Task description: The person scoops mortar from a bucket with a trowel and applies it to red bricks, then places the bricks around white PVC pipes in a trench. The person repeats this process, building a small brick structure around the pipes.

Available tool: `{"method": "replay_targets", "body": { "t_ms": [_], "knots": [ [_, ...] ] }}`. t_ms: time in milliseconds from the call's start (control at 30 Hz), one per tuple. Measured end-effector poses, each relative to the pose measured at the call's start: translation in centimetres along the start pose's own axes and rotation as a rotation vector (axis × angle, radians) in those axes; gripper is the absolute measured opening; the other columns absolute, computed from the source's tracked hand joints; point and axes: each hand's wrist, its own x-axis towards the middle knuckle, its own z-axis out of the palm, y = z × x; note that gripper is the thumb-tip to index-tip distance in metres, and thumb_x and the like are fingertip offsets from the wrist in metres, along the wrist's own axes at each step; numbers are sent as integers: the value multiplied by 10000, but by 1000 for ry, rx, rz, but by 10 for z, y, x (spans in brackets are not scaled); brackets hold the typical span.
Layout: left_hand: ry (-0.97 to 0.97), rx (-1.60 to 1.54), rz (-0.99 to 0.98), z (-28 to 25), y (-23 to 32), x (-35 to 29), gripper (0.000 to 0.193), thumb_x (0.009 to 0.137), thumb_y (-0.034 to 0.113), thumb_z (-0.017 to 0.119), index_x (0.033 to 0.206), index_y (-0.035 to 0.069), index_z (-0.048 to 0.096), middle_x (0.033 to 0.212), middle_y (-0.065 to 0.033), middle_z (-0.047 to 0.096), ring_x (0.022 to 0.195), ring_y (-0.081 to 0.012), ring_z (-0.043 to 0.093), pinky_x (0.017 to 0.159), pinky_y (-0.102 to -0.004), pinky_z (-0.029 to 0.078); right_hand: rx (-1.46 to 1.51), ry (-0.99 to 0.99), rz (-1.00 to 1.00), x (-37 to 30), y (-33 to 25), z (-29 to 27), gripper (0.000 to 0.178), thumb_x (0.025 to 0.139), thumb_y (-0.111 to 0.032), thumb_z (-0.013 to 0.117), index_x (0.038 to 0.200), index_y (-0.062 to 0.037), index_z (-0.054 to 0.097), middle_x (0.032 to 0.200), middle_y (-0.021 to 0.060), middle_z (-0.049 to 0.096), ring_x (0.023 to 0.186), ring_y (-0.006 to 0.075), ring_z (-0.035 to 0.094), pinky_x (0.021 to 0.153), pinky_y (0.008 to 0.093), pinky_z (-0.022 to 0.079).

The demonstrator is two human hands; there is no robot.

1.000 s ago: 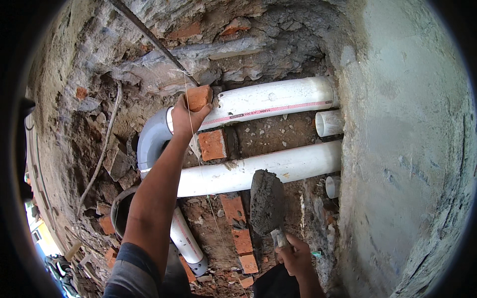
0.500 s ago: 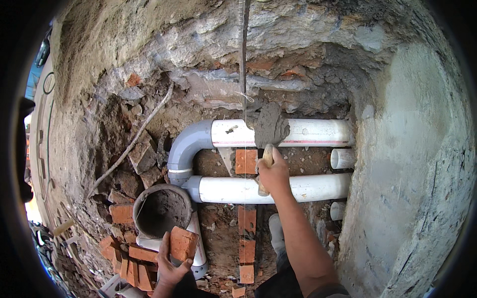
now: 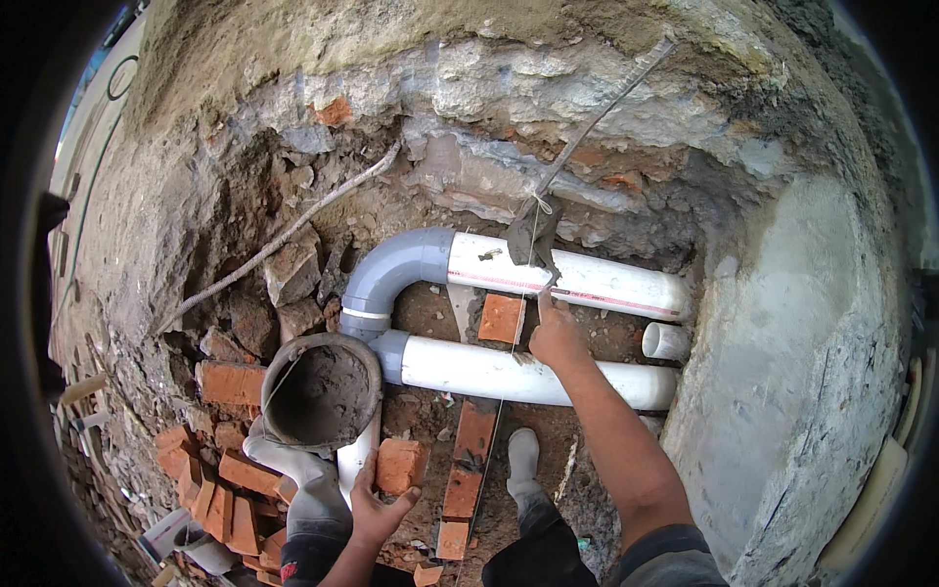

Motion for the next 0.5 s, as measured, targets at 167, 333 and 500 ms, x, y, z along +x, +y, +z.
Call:
{"method": "replay_targets", "body": {
  "t_ms": [167, 333, 500],
  "knots": [
    [-29, -6, -21, -1, -9, -4, 981, 668, 218, 880, 1351, -257, 360, 1290, -291, 534, 1219, -311, 557, 1047, -383, 446, -158, 25, -23, -19, 19, -57, 659, 821, -114, 656, 1445, -28, 461, 1350, 260, 548, 1209, 395, 576, 1068, 452, 449],
    [-48, -7, -46, 0, -18, -10, 992, 671, 217, 877, 1359, -262, 348, 1314, -308, 523, 1244, -320, 547, 1059, -385, 439, -175, -100, 4, 0, 1, -49, 607, 815, -90, 647, 1406, -49, 513, 1315, 243, 579, 1201, 396, 579, 1047, 451, 462],
    [-45, 46, -41, 3, -17, -12, 955, 692, 227, 870, 1383, -211, 377, 1309, -255, 554, 1233, -276, 556, 1059, -369, 431, -45, -35, -24, 7, 5, -50, 538, 799, -94, 660, 1329, -34, 588, 1195, 236, 652, 1168, 373, 605, 1027, 440, 470]
  ]
}}
